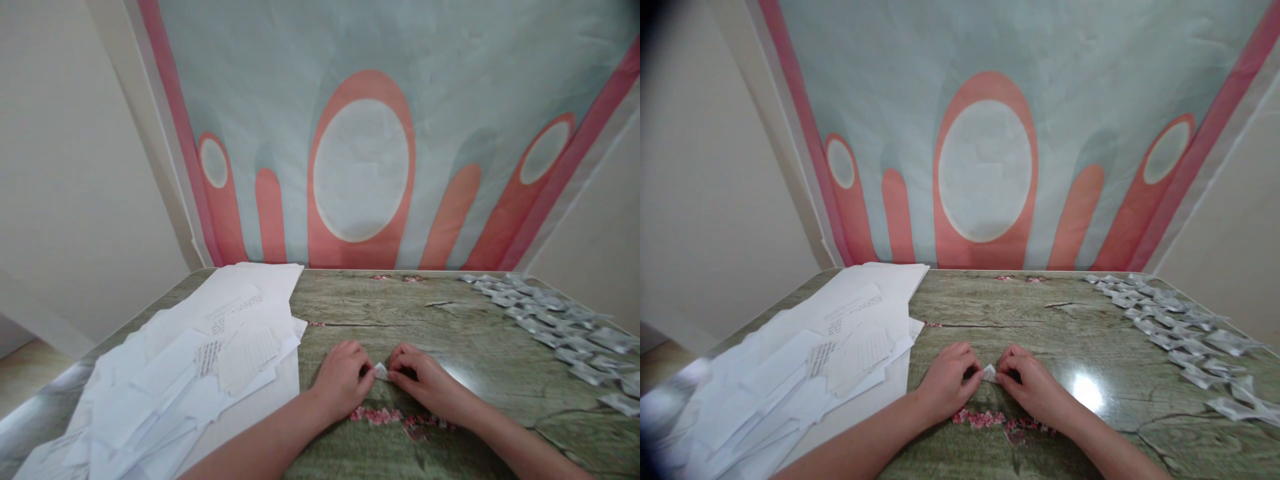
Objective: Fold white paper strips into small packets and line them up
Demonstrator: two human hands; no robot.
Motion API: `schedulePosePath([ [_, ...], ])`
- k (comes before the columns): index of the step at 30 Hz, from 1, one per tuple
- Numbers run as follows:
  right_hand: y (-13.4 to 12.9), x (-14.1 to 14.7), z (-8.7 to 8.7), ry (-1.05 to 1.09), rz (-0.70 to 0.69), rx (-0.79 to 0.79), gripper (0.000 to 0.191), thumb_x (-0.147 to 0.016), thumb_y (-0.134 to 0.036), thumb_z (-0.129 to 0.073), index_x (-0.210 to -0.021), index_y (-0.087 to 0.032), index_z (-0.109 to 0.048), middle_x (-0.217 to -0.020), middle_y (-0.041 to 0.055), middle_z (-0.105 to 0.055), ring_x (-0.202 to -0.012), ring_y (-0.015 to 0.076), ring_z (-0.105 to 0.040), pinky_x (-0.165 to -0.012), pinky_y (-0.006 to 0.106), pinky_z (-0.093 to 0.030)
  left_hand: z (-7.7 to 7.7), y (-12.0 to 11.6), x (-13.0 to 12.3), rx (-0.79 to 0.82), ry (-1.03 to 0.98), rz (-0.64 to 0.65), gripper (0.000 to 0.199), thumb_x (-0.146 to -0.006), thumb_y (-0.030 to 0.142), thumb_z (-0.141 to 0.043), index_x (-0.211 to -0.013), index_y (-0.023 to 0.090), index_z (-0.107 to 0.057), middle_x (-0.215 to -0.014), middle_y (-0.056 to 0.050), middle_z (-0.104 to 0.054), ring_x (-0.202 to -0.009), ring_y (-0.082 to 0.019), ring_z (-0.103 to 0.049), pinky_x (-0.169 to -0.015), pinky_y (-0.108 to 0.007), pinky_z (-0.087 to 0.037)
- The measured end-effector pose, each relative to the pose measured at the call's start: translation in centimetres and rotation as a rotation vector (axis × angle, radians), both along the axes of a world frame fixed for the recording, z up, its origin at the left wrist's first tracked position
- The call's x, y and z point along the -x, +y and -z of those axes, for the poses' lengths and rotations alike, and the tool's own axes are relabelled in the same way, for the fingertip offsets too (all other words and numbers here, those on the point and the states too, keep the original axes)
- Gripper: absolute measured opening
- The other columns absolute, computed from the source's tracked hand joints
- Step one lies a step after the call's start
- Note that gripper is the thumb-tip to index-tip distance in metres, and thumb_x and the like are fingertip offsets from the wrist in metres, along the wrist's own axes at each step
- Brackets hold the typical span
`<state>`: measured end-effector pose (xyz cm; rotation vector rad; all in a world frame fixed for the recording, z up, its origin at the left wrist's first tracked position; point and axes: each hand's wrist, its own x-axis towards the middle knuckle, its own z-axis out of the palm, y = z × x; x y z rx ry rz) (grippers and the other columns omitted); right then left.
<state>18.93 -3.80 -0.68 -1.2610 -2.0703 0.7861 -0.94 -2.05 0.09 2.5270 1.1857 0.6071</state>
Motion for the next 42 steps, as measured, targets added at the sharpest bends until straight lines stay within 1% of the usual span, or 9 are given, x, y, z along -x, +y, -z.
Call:
schedulePosePath([
  [6, 0.2, 0.2, 0.6, -0.044, 0.046, -0.045, 0.013, -0.081, -0.02, -0.052, -0.068, -0.019, -0.056, -0.079, 0.0027, -0.055, -0.077, 0.0168, -0.053, -0.071, 0.03, -0.042, 0.1, 0.1, -0.1, -0.002, 0.012, -0.024, 0.011, -0.081, 0.028, -0.055, -0.076, 0.018, -0.055, -0.083, -0.003, -0.052, -0.084, -0.019, -0.047, -0.074, -0.028, -0.038],
  [10, 0.5, 0.1, 1.1, -0.084, 0.054, -0.031, 0.01, -0.078, -0.018, -0.053, -0.068, -0.018, -0.055, -0.079, 0.0023, -0.054, -0.078, 0.0164, -0.052, -0.071, 0.029, -0.041, 0.3, 0.1, -0.1, -0.007, 0.037, -0.03, 0.012, -0.081, 0.029, -0.055, -0.076, 0.018, -0.054, -0.083, -0.002, -0.052, -0.084, -0.018, -0.047, -0.074, -0.028, -0.038],
  [15, 0.6, 0.3, 0.9, -0.109, 0.068, -0.021, 0.009, -0.077, -0.016, -0.051, -0.068, -0.018, -0.053, -0.079, 0.0018, -0.053, -0.078, 0.0159, -0.051, -0.071, 0.028, -0.04, 0.5, 0.3, -0.2, -0.013, 0.055, -0.044, 0.012, -0.082, 0.029, -0.054, -0.077, 0.019, -0.053, -0.084, -0.002, -0.052, -0.085, -0.018, -0.047, -0.075, -0.029, -0.037],
  [22, 0.8, 0.1, 0.9, -0.139, 0.098, 0.002, 0.007, -0.076, -0.019, -0.052, -0.069, -0.018, -0.051, -0.076, 0.0007, -0.051, -0.072, 0.0151, -0.051, -0.066, 0.027, -0.04, 0.1, 0.4, -0.3, -0.008, 0.061, -0.058, 0.01, -0.08, 0.028, -0.055, -0.082, 0.019, -0.051, -0.085, -0.002, -0.052, -0.083, -0.018, -0.047, -0.073, -0.028, -0.037],
  [27, 0.8, 0.2, 1.0, -0.145, 0.106, -0.002, 0.007, -0.075, -0.02, -0.052, -0.069, -0.018, -0.051, -0.076, 0.0004, -0.051, -0.071, 0.0151, -0.051, -0.064, 0.027, -0.04, 0.0, 0.4, -0.3, -0.018, 0.07, -0.033, 0.01, -0.081, 0.028, -0.054, -0.086, 0.019, -0.052, -0.087, -0.002, -0.053, -0.085, -0.018, -0.047, -0.074, -0.029, -0.037],
  [33, 1.0, 0.3, 1.2, -0.148, 0.103, -0.011, 0.004, -0.075, -0.018, -0.052, -0.071, -0.019, -0.052, -0.077, 0.0003, -0.051, -0.073, 0.0153, -0.052, -0.066, 0.027, -0.041, -0.1, 0.5, -0.4, -0.019, 0.08, -0.034, 0.009, -0.081, 0.028, -0.054, -0.084, 0.02, -0.053, -0.086, -0.002, -0.054, -0.085, -0.019, -0.047, -0.074, -0.029, -0.037],
  [36, 0.8, 0.4, 1.4, -0.142, 0.111, -0.027, 0.003, -0.075, -0.016, -0.051, -0.077, -0.019, -0.053, -0.08, 0.0008, -0.052, -0.075, 0.0157, -0.052, -0.068, 0.028, -0.042, -0.2, 0.5, -0.5, -0.005, 0.074, -0.047, 0.009, -0.08, 0.028, -0.055, -0.083, 0.02, -0.053, -0.085, -0.002, -0.054, -0.084, -0.019, -0.047, -0.073, -0.029, -0.037],
  [39, 0.3, 0.6, 1.4, -0.114, 0.114, -0.077, 0.015, -0.077, -0.014, -0.049, -0.09, -0.019, -0.054, -0.088, 0.0026, -0.053, -0.078, 0.016, -0.053, -0.07, 0.028, -0.043, -0.1, 0.5, -0.6, 0.011, 0.065, -0.073, 0.009, -0.079, 0.028, -0.056, -0.082, 0.02, -0.054, -0.083, -0.001, -0.055, -0.083, -0.019, -0.048, -0.072, -0.028, -0.037],
  [42, -0.3, 0.7, 1.2, -0.116, 0.062, -0.157, 0.027, -0.08, -0.011, -0.045, -0.104, -0.02, -0.054, -0.096, 0.005, -0.053, -0.088, 0.0168, -0.052, -0.077, 0.029, -0.043, 0.0, 0.5, -0.7, 0.017, 0.056, -0.086, 0.008, -0.079, 0.028, -0.056, -0.082, 0.02, -0.055, -0.084, -0.001, -0.055, -0.083, -0.019, -0.048, -0.072, -0.029, -0.037],
])
